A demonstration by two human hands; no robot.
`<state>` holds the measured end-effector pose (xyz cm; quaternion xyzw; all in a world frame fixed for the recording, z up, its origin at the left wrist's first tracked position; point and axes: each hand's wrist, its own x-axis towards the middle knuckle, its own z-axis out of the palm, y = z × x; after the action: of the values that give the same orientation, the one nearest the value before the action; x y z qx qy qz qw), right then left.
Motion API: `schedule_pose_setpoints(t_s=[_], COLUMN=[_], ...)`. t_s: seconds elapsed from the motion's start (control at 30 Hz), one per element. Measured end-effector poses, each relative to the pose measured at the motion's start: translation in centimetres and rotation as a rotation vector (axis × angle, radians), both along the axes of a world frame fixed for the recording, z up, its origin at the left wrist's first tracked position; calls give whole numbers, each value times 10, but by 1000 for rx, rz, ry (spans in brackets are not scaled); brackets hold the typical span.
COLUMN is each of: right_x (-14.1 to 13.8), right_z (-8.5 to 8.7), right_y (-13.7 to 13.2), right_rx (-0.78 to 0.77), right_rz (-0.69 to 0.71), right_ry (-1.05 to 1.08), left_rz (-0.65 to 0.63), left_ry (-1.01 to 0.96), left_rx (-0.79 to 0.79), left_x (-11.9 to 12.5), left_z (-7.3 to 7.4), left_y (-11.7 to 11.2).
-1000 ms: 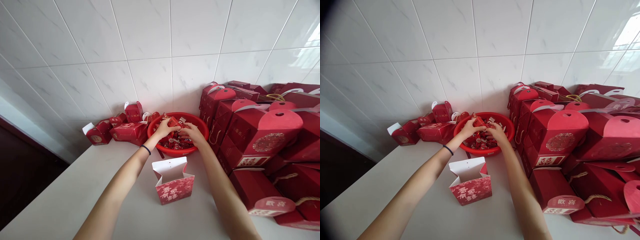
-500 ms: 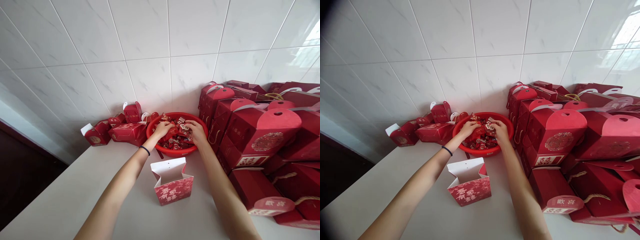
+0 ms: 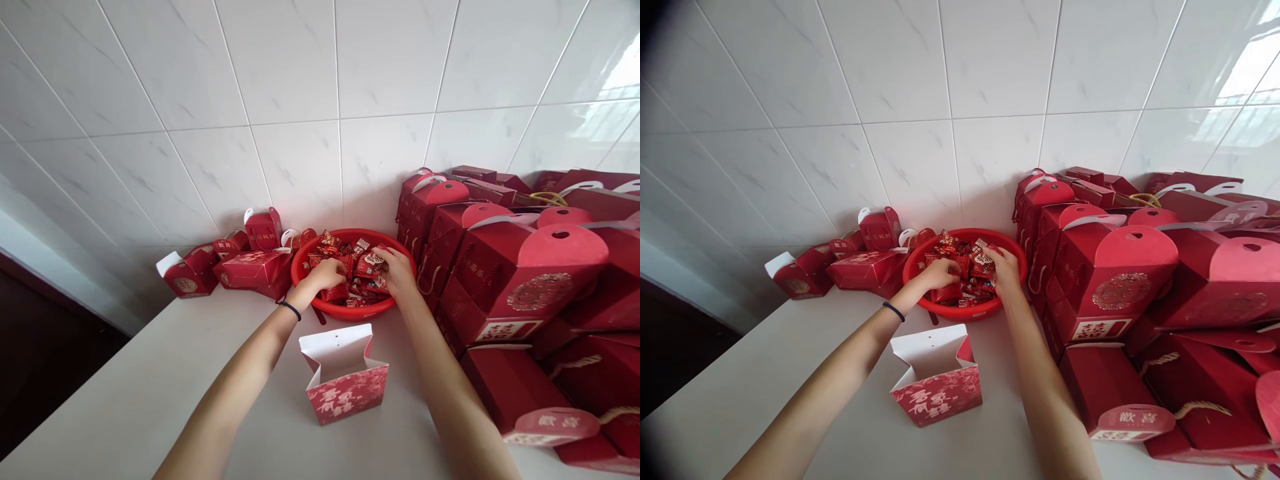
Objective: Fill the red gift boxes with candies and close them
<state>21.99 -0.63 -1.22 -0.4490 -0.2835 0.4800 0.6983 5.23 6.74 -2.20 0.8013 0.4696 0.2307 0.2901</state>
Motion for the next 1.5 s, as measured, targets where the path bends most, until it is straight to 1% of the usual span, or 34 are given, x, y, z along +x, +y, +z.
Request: schedule_pose_setpoints(t_s=[0.1, 0.2, 0.4, 0.5, 0.6, 0.67, 0.73, 0.77, 0.8, 0.83, 0.9, 0.93, 0.97, 1.0, 1.03, 1.07, 1.1, 1.17, 1.23, 1.37, 1.5], right_x=[0, -1, -7, -9, -9, -8, -7, -6, -5, -4, -3, -3, -3, -3, -4, -5, -6, -10, -14, -21, -24], right_z=[0, 0, 5, 7, 8, 11, 18, 24, 30, 37, 52, 59, 66, 71, 77, 81, 84, 87, 86, 79, 71], right_y=[1, 0, -12, -16, -16, -16, -20, -24, -30, -37, -54, -63, -72, -81, -89, -96, -101, -108, -108, -99, -88], right_rx=[-12, -27, -36, -13, 52, 103, 176, 221, 269, 319, 399, 432, 457, 477, 494, 510, 525, 550, 574, 612, 558], right_rz=[23, 89, 321, 372, 358, 339, 324, 317, 311, 307, 320, 343, 374, 412, 453, 499, 546, 627, 654, 646, 660], right_ry=[-10, -32, -92, -132, -156, -169, -181, -185, -188, -195, -239, -289, -352, -424, -496, -563, -621, -715, -793, -954, -1135], left_rz=[13, -21, -97, -116, -102, -74, -93, -145, -213, -313, -516, -593, -635, -625, -602, -564, -528, -479, -441, -378, -380], left_ry=[-179, -336, -521, -543, -595, -654, -669, -644, -596, -524, -344, -200, -59, 53, 138, 175, 169, 85, 8, -13, -88], left_rx=[99, 148, 160, 135, 63, -21, -99, -122, -112, -106, -150, -168, -156, -132, -104, -68, -29, 38, 72, 60, -48], left_x=[1, 2, 2, 4, 3, -5, -23, -34, -47, -61, -84, -92, -97, -99, -99, -97, -94, -89, -87, -94, -101], left_z=[5, 9, 9, 11, 17, 27, 41, 49, 59, 68, 84, 90, 95, 97, 97, 95, 93, 86, 80, 72, 63], left_y=[0, 1, -1, -6, -14, -23, -38, -48, -60, -73, -103, -117, -130, -142, -150, -156, -159, -158, -151, -134, -121])
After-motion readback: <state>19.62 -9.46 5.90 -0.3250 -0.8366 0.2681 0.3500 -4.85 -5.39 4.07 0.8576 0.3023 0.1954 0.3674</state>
